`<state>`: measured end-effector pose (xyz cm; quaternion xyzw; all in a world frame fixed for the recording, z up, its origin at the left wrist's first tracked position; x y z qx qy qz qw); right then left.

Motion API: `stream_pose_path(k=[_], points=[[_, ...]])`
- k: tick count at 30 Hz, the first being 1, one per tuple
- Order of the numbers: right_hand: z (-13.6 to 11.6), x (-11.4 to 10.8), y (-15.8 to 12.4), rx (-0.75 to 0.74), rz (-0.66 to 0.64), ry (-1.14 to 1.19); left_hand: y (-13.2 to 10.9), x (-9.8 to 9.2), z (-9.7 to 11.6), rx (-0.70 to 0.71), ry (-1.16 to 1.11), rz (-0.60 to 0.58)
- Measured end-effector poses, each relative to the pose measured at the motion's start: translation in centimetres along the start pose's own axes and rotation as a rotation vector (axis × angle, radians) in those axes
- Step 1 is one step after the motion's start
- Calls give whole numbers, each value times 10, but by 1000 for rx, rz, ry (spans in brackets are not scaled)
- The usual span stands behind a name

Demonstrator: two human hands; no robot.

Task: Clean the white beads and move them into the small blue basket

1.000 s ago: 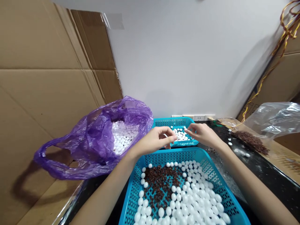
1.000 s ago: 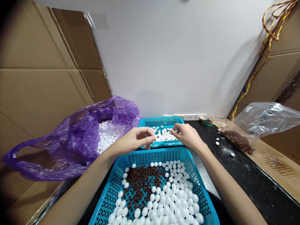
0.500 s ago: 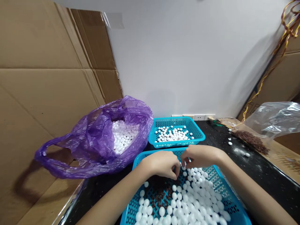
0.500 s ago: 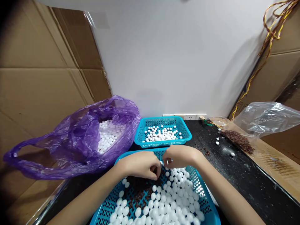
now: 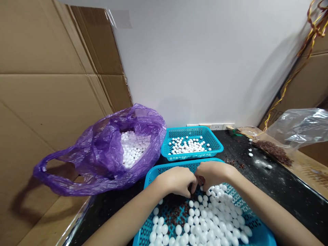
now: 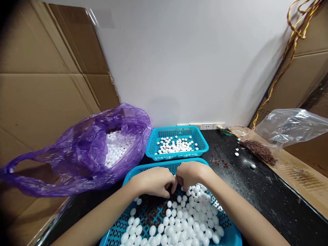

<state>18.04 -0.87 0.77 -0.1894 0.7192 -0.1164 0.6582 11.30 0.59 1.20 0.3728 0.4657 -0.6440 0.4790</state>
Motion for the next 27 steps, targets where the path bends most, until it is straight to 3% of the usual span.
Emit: stream_pose_path(k=[7,27], points=[[0,3,2,1,-44,-59,1,2,3,37,-35,-47],[4,4,1,2,-95,-21,0,1,1,2,-38,-28]])
Point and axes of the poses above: each hand's wrist, its own y-axis towards the middle knuckle, its own x-axis out of the palm, z = x × y, the point moved 6 cm from there along y, towards the middle knuckle, and after that the axes turned 15 degrees about x, right-handed, at the moved point
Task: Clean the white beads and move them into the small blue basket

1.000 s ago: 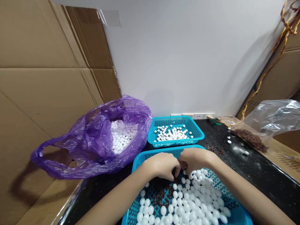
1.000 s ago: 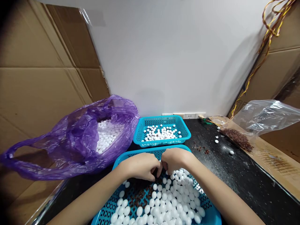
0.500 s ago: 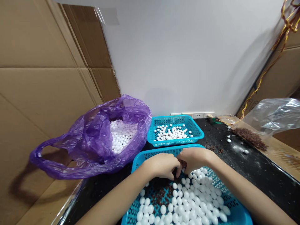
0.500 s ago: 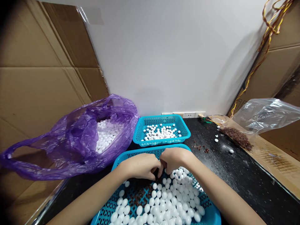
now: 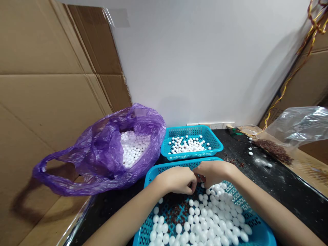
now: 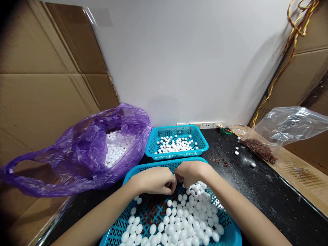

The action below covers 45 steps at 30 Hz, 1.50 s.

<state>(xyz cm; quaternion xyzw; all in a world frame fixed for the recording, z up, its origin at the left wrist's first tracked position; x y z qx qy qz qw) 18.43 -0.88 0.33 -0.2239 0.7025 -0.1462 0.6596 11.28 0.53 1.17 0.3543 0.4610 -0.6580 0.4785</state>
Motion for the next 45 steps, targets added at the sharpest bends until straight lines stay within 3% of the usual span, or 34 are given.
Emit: stream_pose_path(k=[8,16,34,45], points=[[-2,0,-3,-4,54,-44,-1,-2,2,-18,3,9],[-6,5,1,-62,-68,49,-2,6,-2,-79,-89,-87],[-7,14,-4,-100,-290,126,-2,4,0,-35,-145,-109],[-6,3,-9,-118,-174,155,-7,-3,-7,4,-222,-32]])
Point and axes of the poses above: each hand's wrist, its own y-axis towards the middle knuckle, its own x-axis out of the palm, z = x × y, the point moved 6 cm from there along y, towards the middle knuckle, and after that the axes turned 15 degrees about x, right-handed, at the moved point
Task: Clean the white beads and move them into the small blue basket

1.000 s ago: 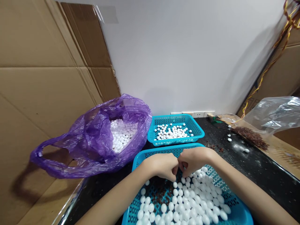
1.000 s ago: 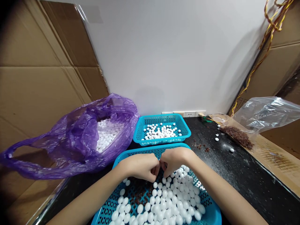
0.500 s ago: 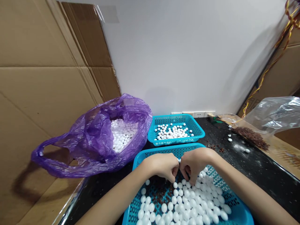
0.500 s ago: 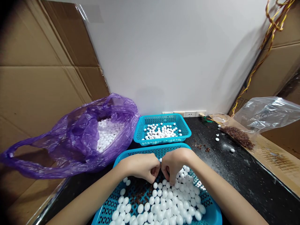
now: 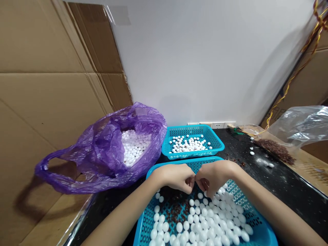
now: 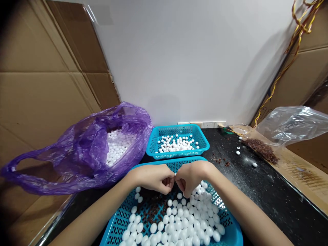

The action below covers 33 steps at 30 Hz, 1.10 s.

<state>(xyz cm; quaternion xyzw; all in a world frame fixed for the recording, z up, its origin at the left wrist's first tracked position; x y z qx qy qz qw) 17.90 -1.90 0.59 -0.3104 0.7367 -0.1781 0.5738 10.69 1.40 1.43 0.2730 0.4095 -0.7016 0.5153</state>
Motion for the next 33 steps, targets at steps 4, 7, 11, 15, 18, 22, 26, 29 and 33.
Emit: stream_pose_path(k=[4,7,11,15,18,22,26,29,33], points=[[2,-11,-10,-47,84,77,-9,-11,0,40,-130,33],[1,-16,-18,-105,98,123,-15,-18,3,72,-196,47],[-1,-17,-23,-142,77,155,-18,-20,7,86,-273,46],[-4,-18,-25,-175,89,168,-19,-19,7,68,-378,32],[-7,-19,-27,-227,109,152,-19,-18,6,54,-425,14],[-7,-18,-26,-206,98,130,-18,-16,4,18,-399,1],[-5,-17,-25,-185,109,104,-16,-12,2,-30,-363,-20],[-3,-16,-24,-170,113,89,-16,-12,-1,-50,-329,-24],[-3,-15,-24,-163,105,96,-16,-8,-7,-97,-275,-47]])
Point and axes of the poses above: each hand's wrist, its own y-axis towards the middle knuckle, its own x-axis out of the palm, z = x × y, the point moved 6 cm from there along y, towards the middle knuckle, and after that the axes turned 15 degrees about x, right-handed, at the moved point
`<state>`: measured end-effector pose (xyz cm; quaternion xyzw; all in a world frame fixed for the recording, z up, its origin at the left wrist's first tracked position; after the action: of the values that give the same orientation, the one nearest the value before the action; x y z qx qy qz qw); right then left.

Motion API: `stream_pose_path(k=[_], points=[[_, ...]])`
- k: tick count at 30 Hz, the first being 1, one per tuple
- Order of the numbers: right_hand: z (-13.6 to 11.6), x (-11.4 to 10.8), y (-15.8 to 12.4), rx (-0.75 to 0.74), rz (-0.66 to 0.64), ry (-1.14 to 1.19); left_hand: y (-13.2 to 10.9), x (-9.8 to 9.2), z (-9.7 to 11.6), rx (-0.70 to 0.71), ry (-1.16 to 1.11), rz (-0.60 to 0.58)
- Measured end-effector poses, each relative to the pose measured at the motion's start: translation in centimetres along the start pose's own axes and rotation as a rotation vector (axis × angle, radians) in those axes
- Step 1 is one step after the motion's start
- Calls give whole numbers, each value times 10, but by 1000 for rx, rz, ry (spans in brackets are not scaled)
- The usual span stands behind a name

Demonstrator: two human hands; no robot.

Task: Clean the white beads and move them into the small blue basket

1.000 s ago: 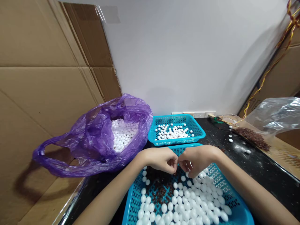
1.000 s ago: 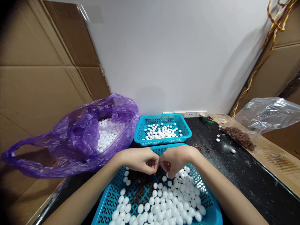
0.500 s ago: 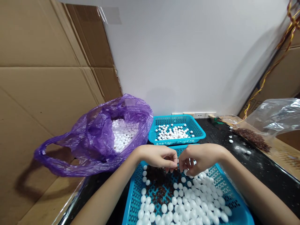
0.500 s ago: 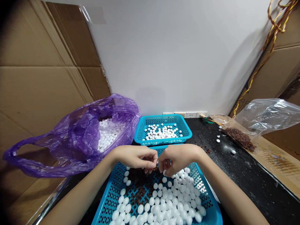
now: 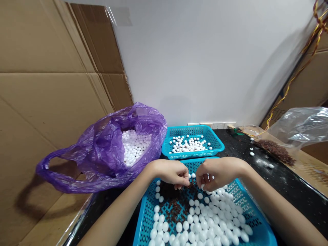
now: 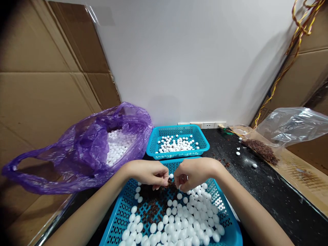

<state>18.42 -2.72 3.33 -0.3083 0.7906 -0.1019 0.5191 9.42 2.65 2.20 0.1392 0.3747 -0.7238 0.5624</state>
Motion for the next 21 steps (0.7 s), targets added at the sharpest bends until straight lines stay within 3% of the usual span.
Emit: stream_pose_path(k=[13,21], points=[[-1,1,-1,-11,10,-18,1,5,-3,-90,116,-42],[2,4,2,-5,18,-26,3,3,-6,-73,102,14]])
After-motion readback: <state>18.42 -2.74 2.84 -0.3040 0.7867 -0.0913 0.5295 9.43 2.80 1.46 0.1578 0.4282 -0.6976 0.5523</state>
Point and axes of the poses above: each hand's wrist, its own y-axis towards the middle knuckle, its own x-axis out of the palm, z = x × y, the point moved 6 cm from there along y, towards the middle knuckle, and after that the axes turned 15 degrees about x, right-handed, at the moved point
